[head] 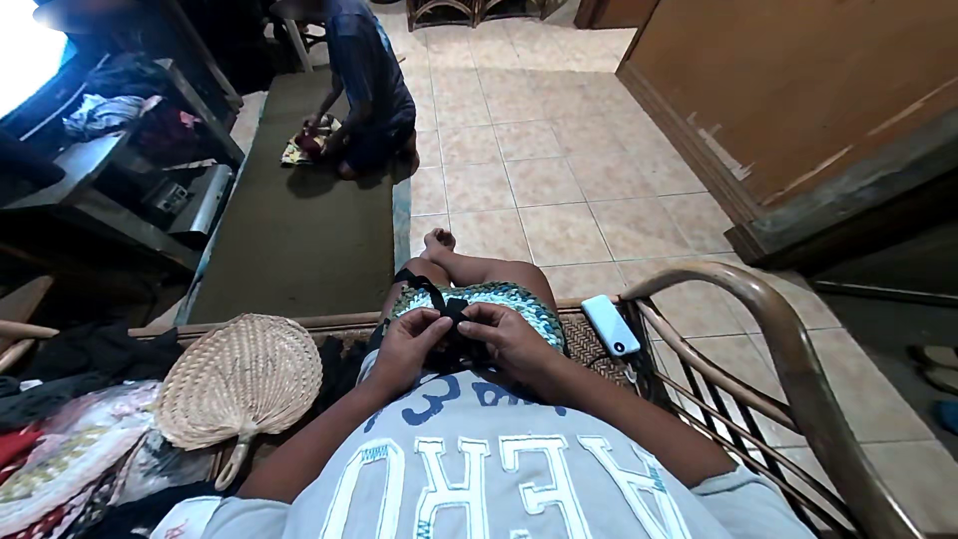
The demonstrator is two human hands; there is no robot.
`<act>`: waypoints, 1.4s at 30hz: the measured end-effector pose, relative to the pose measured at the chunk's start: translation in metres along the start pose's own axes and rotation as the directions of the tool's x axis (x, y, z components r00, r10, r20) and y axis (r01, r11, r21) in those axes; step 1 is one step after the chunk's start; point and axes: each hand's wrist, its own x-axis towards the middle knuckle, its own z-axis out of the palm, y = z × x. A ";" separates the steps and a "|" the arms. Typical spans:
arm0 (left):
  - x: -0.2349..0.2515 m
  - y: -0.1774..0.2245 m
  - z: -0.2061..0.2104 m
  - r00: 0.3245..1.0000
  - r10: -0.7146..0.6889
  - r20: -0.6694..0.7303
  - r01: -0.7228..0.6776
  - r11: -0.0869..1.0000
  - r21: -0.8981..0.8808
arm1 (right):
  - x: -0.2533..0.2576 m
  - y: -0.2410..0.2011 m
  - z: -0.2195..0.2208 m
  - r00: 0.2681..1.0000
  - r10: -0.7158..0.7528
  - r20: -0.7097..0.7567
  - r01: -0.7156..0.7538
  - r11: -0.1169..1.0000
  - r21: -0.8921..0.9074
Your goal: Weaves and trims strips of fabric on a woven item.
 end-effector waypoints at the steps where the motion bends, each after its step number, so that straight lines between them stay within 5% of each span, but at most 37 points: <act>1: 0.001 -0.002 -0.001 1.000 0.027 0.004 -0.027 1.000 -0.002 | 0.000 0.000 0.000 1.000 0.010 0.022 -0.010 1.000 0.003; 17: 0.001 -0.007 -0.001 0.988 0.155 0.002 -0.155 0.984 0.084 | -0.002 -0.001 0.002 0.990 0.057 0.128 -0.077 0.985 0.154; 20: -0.001 -0.003 -0.001 0.995 0.077 0.061 -0.081 0.994 0.071 | -0.004 -0.001 0.002 0.996 -0.040 0.079 0.041 0.999 -0.010; 24: -0.002 -0.007 -0.004 0.982 0.179 0.054 -0.182 0.982 0.049 | -0.005 0.002 -0.001 0.962 -0.269 0.050 0.273 0.925 -0.264; 29: 0.001 -0.017 -0.013 0.890 0.435 0.135 -0.452 0.881 0.140 | -0.007 0.001 -0.002 0.959 -0.278 -0.057 0.262 0.945 -0.197; 34: 0.003 -0.023 -0.016 0.859 0.467 0.208 -0.496 0.860 0.120 | -0.005 0.001 -0.001 0.974 -0.212 -0.074 0.208 0.977 -0.056; 42: 0.003 -0.024 -0.015 0.849 0.487 0.204 -0.519 0.840 0.157 | -0.002 0.006 -0.005 0.896 -0.440 0.069 0.429 0.811 -0.397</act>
